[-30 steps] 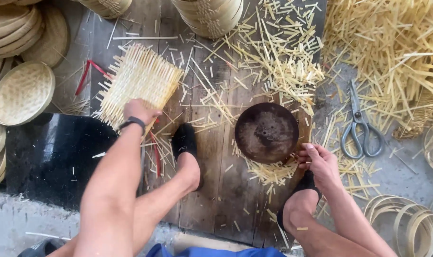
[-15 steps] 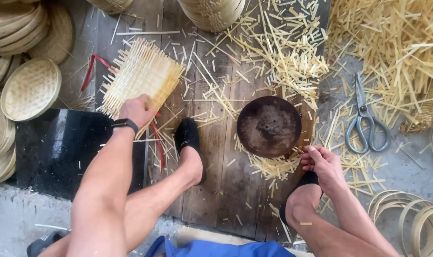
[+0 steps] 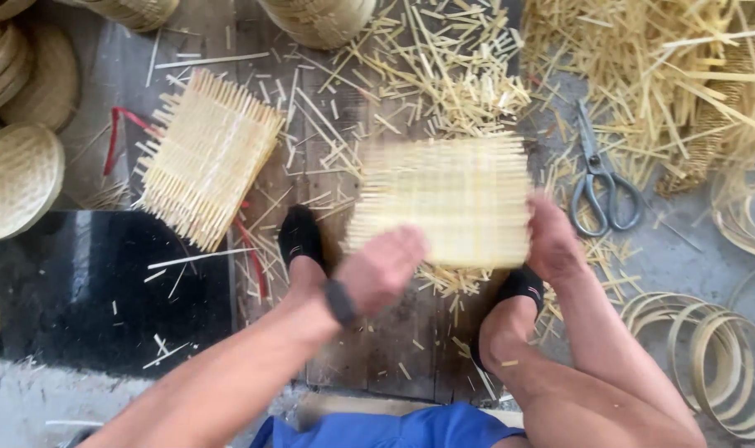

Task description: Weaving bamboo strips into a base and attaching circular frames to construct a basket.

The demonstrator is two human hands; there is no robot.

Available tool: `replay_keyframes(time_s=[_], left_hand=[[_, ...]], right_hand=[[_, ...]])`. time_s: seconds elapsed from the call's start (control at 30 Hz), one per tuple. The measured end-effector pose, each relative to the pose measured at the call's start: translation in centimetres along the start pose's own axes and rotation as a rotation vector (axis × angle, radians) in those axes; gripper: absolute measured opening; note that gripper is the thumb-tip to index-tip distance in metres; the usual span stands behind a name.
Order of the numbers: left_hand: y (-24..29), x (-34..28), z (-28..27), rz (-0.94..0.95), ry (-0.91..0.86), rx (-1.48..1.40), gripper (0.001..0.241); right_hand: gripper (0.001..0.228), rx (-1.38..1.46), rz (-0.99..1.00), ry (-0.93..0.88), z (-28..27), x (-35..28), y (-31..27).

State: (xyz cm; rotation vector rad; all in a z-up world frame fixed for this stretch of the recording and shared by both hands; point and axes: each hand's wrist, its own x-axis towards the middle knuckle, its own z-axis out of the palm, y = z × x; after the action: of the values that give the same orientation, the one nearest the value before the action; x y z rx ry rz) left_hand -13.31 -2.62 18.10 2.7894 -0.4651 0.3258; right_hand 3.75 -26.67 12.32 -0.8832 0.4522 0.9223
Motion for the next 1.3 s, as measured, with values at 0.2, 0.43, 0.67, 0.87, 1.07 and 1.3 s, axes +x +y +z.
replay_keyframes(time_s=[0.2, 0.43, 0.67, 0.87, 1.07, 1.3], left_hand=[[0.3, 0.8, 2.9, -0.195, -0.059, -0.167, 0.045], [-9.1, -2.7, 10.3, -1.475, 0.075, -1.309, 0.041], [-8.4, -0.5, 7.8, -1.471, 0.01, -1.238, 0.041], [-8.4, -1.0, 9.0, -1.479, 0.046, -1.11, 0.065], [-6.8, 1.5, 5.9, -1.334, 0.002, -0.644, 0.091], [-3.8, 5.0, 1.3, -0.921, 0.313, -0.291, 0.086]], right_hand=[[0.042, -0.536, -0.154, 0.064, -1.7, 2.1, 2.3], [0.04, -0.592, -0.157, 0.193, -0.7, 1.7, 2.8], [0.026, -0.962, -0.672, 0.398, -10.7, 4.3, 1.0], [0.053, -1.323, -0.95, 1.314, -23.9, -1.1, -10.6], [0.028, -2.205, -1.028, 1.137, -33.7, -4.7, -20.9], [0.019, -2.189, -1.036, 0.856, -29.8, -9.8, -22.9]])
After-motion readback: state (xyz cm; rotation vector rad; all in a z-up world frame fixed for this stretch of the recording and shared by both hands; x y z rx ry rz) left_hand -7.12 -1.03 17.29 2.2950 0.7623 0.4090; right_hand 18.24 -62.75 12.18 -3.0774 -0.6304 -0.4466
